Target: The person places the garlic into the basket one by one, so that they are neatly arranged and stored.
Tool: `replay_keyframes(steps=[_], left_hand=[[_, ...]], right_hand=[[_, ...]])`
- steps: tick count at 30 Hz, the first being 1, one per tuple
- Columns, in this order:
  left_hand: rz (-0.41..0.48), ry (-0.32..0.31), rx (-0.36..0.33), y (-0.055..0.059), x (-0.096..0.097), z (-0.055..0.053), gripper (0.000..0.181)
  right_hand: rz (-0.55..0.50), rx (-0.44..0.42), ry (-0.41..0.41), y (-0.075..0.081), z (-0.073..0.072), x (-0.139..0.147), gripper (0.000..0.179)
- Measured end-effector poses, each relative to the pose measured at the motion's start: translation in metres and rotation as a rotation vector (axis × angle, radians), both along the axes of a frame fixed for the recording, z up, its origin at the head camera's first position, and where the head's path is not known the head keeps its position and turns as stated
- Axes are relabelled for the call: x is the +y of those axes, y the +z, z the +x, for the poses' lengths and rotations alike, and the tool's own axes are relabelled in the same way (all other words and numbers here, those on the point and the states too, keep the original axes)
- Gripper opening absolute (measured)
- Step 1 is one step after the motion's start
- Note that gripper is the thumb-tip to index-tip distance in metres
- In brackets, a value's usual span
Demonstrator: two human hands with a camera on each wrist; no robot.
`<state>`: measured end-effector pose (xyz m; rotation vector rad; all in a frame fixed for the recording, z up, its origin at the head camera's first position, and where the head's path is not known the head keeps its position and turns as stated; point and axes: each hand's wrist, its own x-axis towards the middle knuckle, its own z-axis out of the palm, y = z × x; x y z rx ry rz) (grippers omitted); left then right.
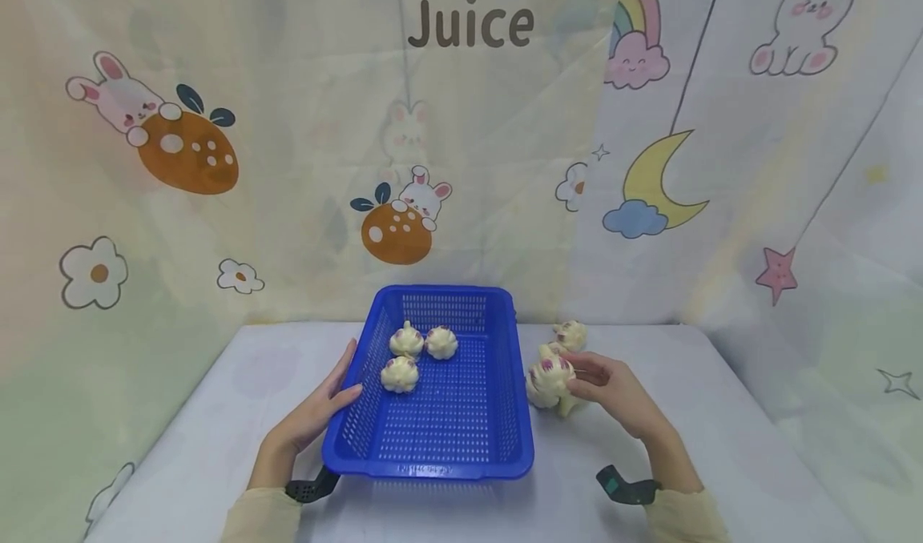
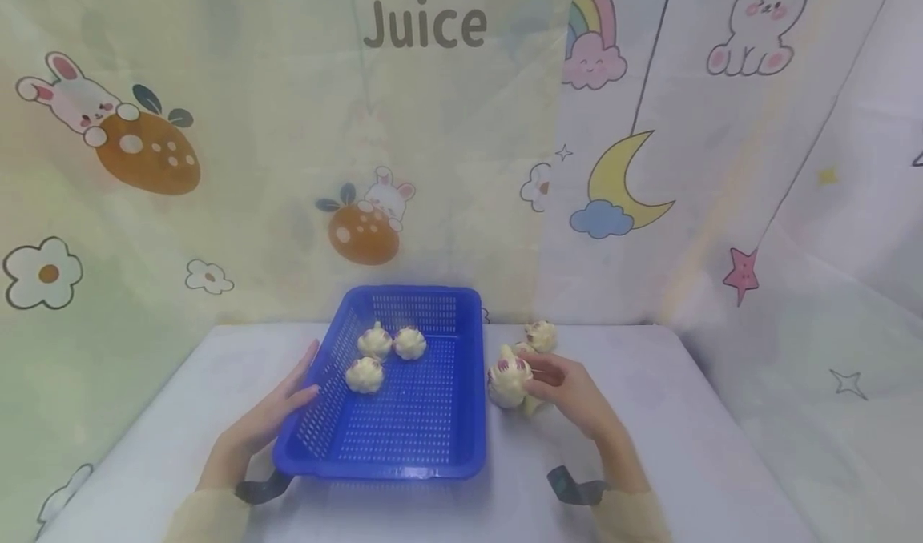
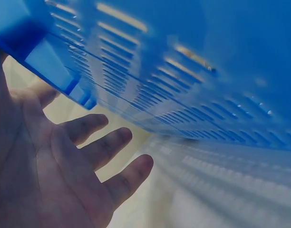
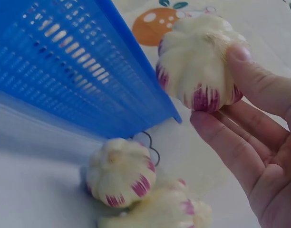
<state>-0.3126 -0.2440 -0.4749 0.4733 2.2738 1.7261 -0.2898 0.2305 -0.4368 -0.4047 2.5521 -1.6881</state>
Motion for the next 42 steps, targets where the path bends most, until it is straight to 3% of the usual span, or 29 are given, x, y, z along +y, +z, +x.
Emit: replay_keyframes(steps=[12,18,26,35,42], left_hand=[[0.121,-0.068,-0.062,-0.004,0.002,-0.004,0.064],[0.159,-0.048,-0.1,-0.01,0.002,-0.008,0.055],[0.133,-0.019,-0.078,-0.01,0.001,-0.007,0.056],[0.099,-0.027,-0.052,-0.007,0.0,-0.012,0.056],[0.107,-0.055,-0.039,-0.005,0.0,-0.008,0.055]], right_hand=[[-0.024,0.049,0.029,0.006,-0.005,-0.014,0.05],[-0.041,0.04,0.036,0.01,-0.004,-0.029,0.049],[0.009,0.047,0.068,0.026,-0.01,-0.062,0.048],[0.076,0.071,0.087,0.059,-0.036,-0.094,0.046],[0.095,0.03,0.107,0.065,-0.056,-0.119,0.042]])
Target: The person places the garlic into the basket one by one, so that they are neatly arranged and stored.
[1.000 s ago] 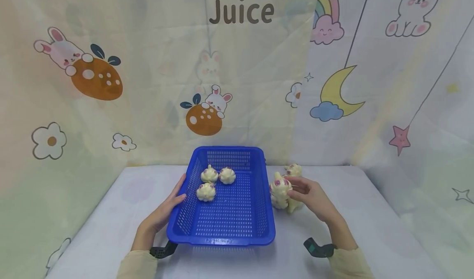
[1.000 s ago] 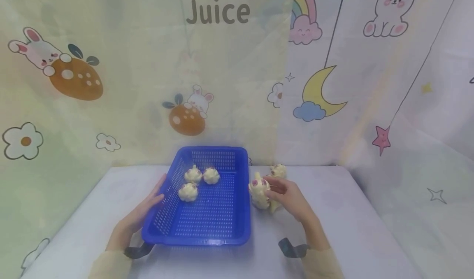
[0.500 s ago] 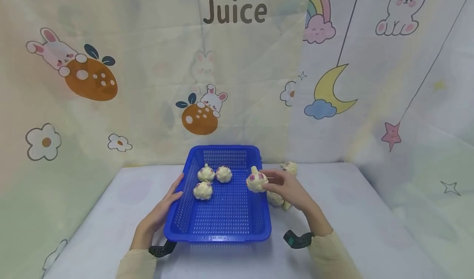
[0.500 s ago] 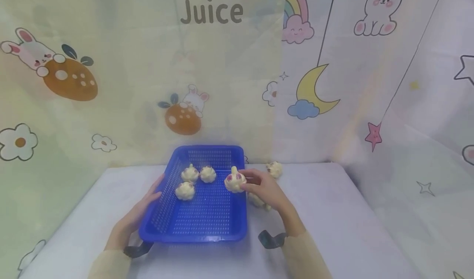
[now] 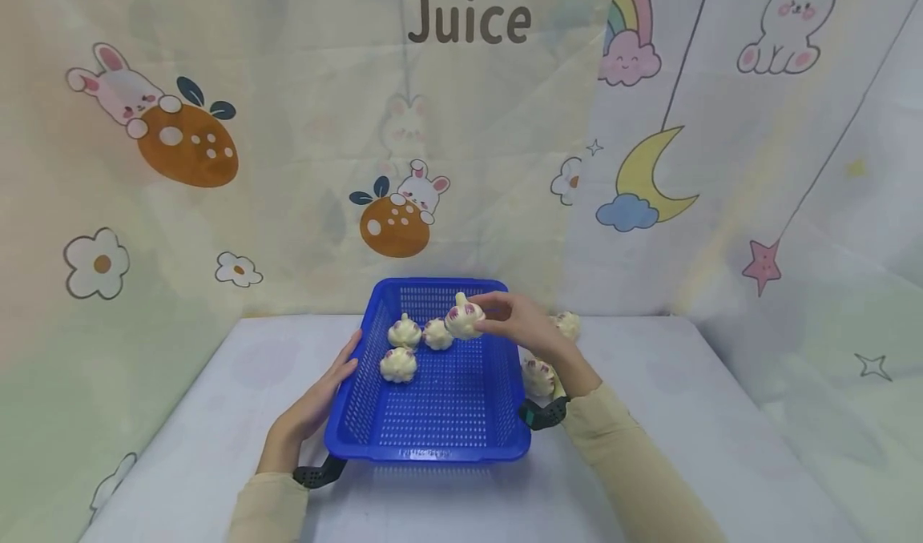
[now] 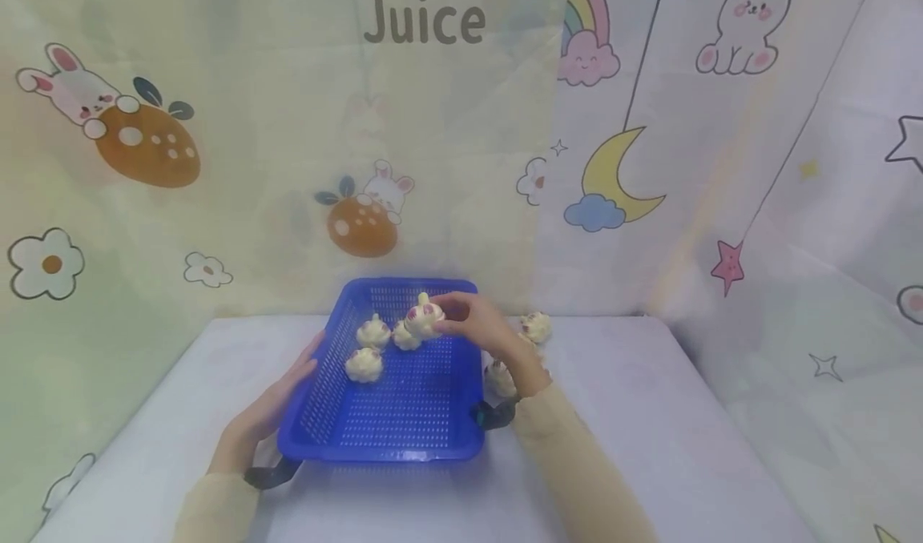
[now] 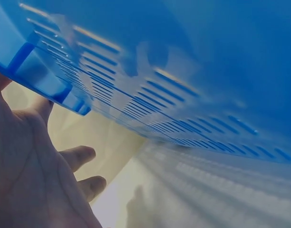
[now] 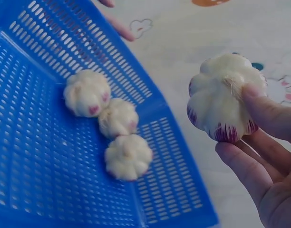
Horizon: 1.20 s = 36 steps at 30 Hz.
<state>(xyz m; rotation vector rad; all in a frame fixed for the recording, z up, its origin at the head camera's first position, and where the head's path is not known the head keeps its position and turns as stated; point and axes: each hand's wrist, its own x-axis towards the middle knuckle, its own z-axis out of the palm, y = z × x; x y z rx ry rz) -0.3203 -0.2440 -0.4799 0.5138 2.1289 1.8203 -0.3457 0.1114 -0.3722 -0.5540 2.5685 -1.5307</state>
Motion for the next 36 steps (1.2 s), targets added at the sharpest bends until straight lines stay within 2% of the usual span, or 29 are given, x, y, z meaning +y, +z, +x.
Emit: replay_keyframes(steps=[5,14,20,23,31,36], left_hand=[[-0.011,-0.004,-0.012,0.0,-0.001,-0.002,0.056],[-0.089,0.037,0.008,0.0,0.001,-0.002,0.052],[-0.147,0.053,0.005,0.001,0.005,0.0,0.054],[-0.161,0.064,0.0,0.002,0.005,0.002,0.054],[-0.156,0.063,-0.003,0.007,0.0,0.002,0.053],[-0.167,0.069,-0.012,0.011,-0.001,0.003,0.054]], right_hand=[[-0.047,-0.061,-0.006,-0.01,-0.017,-0.016,0.042],[0.045,-0.09,-0.057,-0.038,-0.033,-0.039,0.04],[0.046,-0.117,-0.073,-0.049,-0.031,-0.043,0.039],[0.054,-0.101,-0.057,-0.051,-0.029,-0.045,0.038],[0.172,-0.089,-0.044,-0.053,-0.029,-0.052,0.041],[0.189,-0.083,-0.009,-0.054,-0.029,-0.055,0.038]])
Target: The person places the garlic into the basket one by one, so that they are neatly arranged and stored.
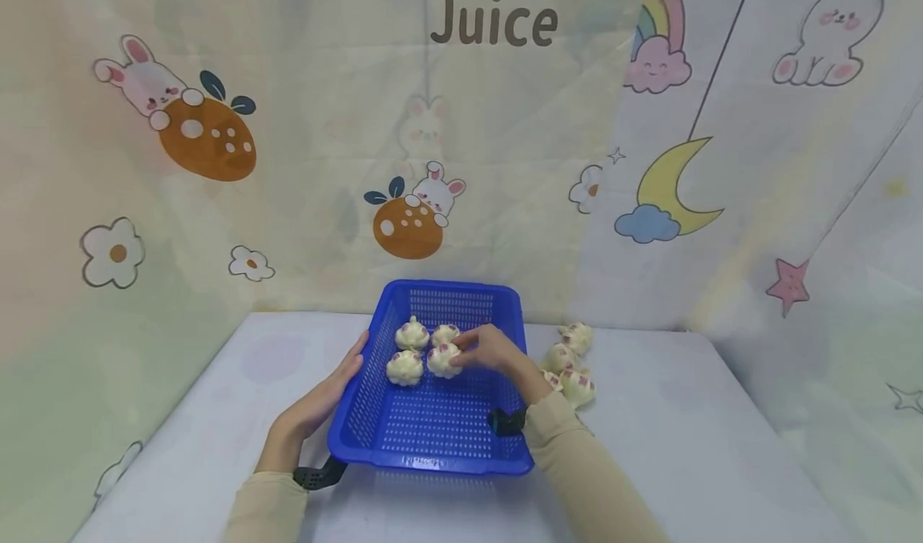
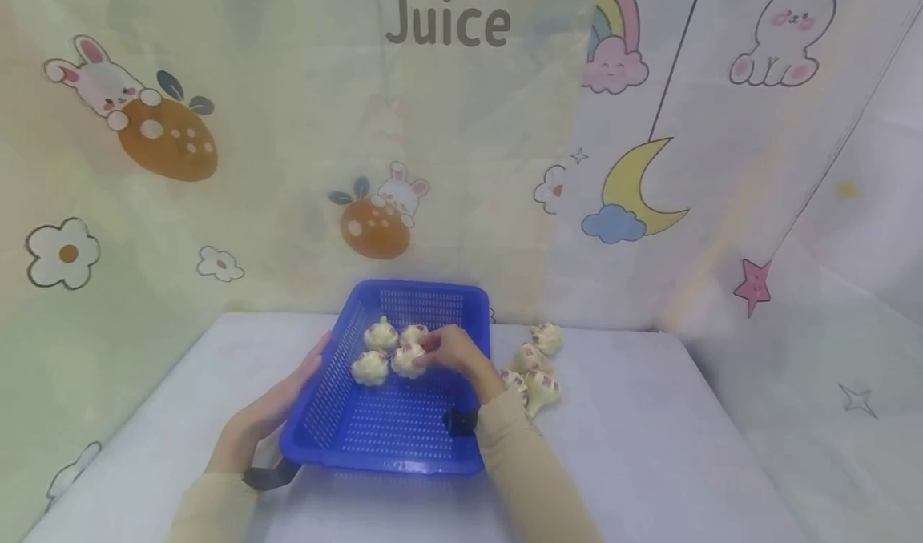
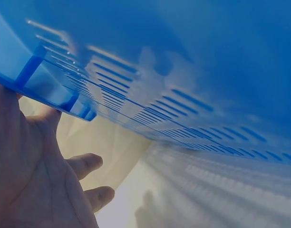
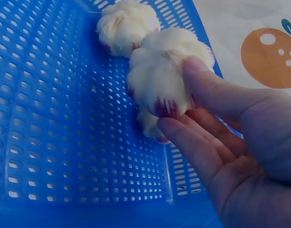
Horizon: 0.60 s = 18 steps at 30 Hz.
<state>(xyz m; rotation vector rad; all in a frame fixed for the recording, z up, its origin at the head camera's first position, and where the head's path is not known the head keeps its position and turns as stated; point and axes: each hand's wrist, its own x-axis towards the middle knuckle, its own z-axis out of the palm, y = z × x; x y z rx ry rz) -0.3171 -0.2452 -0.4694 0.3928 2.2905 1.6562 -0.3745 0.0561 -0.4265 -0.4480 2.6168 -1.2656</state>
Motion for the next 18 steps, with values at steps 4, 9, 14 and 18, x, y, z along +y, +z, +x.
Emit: replay_keyframes(steps=[4,9,14,18], left_hand=[[0.003,-0.005,0.007,0.0003,-0.0005,0.0005,0.054],[0.006,-0.011,0.02,-0.0011,-0.0022,0.0008,0.055],[0.003,0.004,0.018,-0.0014,-0.0029,0.0003,0.055],[-0.005,0.003,0.007,-0.0005,-0.0004,0.0,0.055]], right_hand=[[0.011,0.013,0.048,-0.0027,0.001,0.0001,0.036],[0.081,0.023,0.101,-0.0029,0.0017,-0.0001,0.038],[0.147,0.036,0.109,-0.0006,0.0029,-0.0005,0.038],[0.192,0.016,0.082,-0.0008,0.0048,0.001,0.035]])
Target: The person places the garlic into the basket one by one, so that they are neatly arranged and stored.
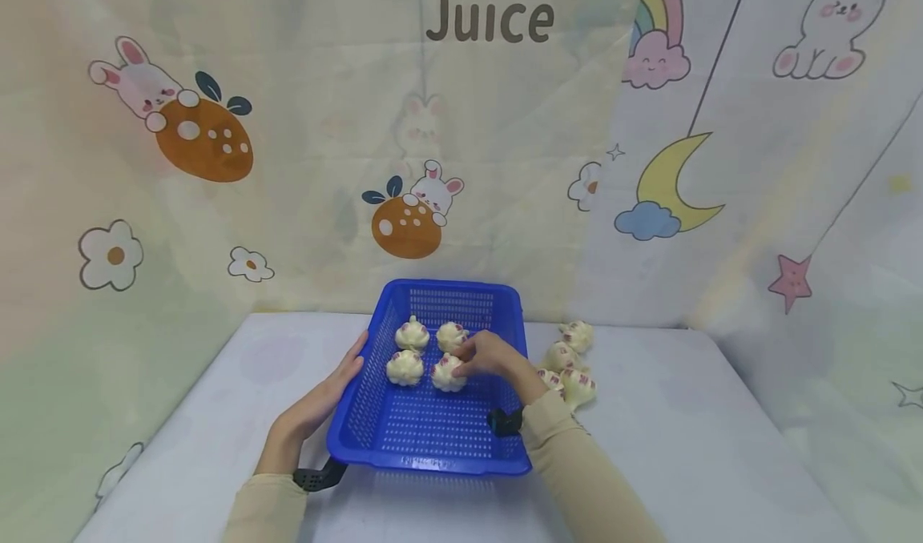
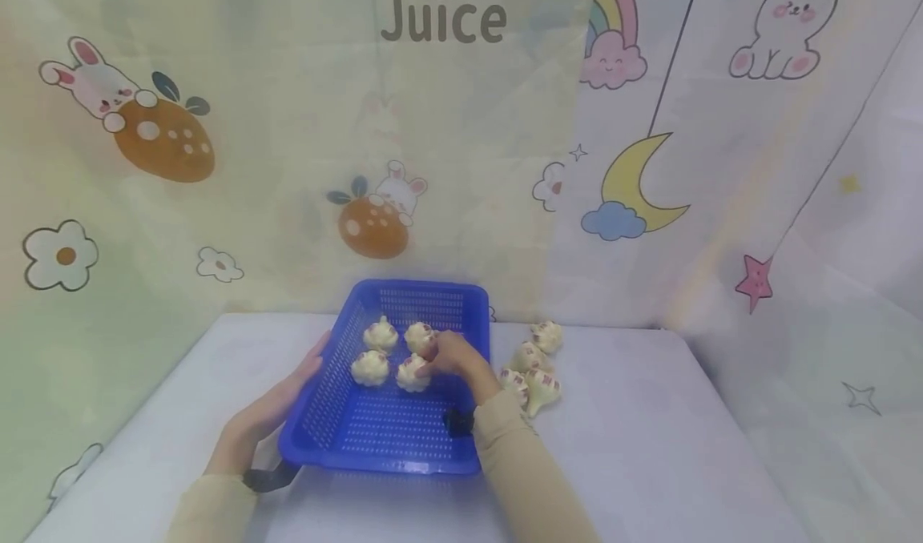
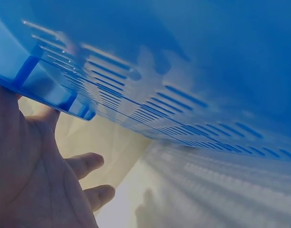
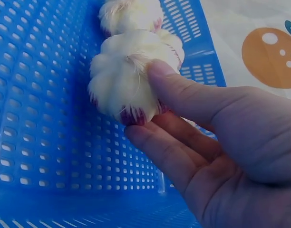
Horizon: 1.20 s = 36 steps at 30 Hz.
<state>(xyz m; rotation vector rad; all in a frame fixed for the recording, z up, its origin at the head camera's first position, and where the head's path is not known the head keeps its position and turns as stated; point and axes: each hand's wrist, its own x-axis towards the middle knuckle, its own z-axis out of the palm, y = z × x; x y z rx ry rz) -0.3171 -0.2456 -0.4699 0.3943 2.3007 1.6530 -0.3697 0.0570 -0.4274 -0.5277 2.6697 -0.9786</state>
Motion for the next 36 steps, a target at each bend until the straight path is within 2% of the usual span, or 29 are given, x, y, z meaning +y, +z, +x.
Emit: replay_keyframes(steps=[5,9,15,18,24,29,36], left_hand=[[-0.003,0.003,-0.013,0.0009,0.0035,0.0001,0.055],[-0.004,0.003,-0.019,0.0013,0.0061,0.0006,0.056],[0.003,0.001,-0.005,-0.0009,0.0057,-0.0013,0.055],[0.006,0.005,-0.004,-0.0015,0.0052,-0.0016,0.054],[0.003,0.012,-0.022,-0.0004,0.0061,-0.0008,0.055],[0.01,0.021,-0.022,-0.0005,0.0051,-0.0015,0.055],[0.012,0.014,-0.016,-0.0014,0.0035,-0.0004,0.055]], right_hand=[[0.025,-0.018,-0.055,-0.0025,0.0007,0.0013,0.036],[0.045,0.002,-0.085,-0.0042,-0.0007,0.0015,0.027],[0.073,-0.008,-0.119,-0.0025,-0.0012,0.0011,0.026],[0.072,-0.008,-0.111,-0.0021,-0.0017,0.0014,0.025],[0.106,0.067,-0.048,-0.0042,-0.0038,0.0022,0.019],[0.115,0.129,0.009,-0.0061,-0.0056,0.0013,0.025],[0.114,0.155,-0.003,-0.0087,-0.0057,-0.0032,0.03]])
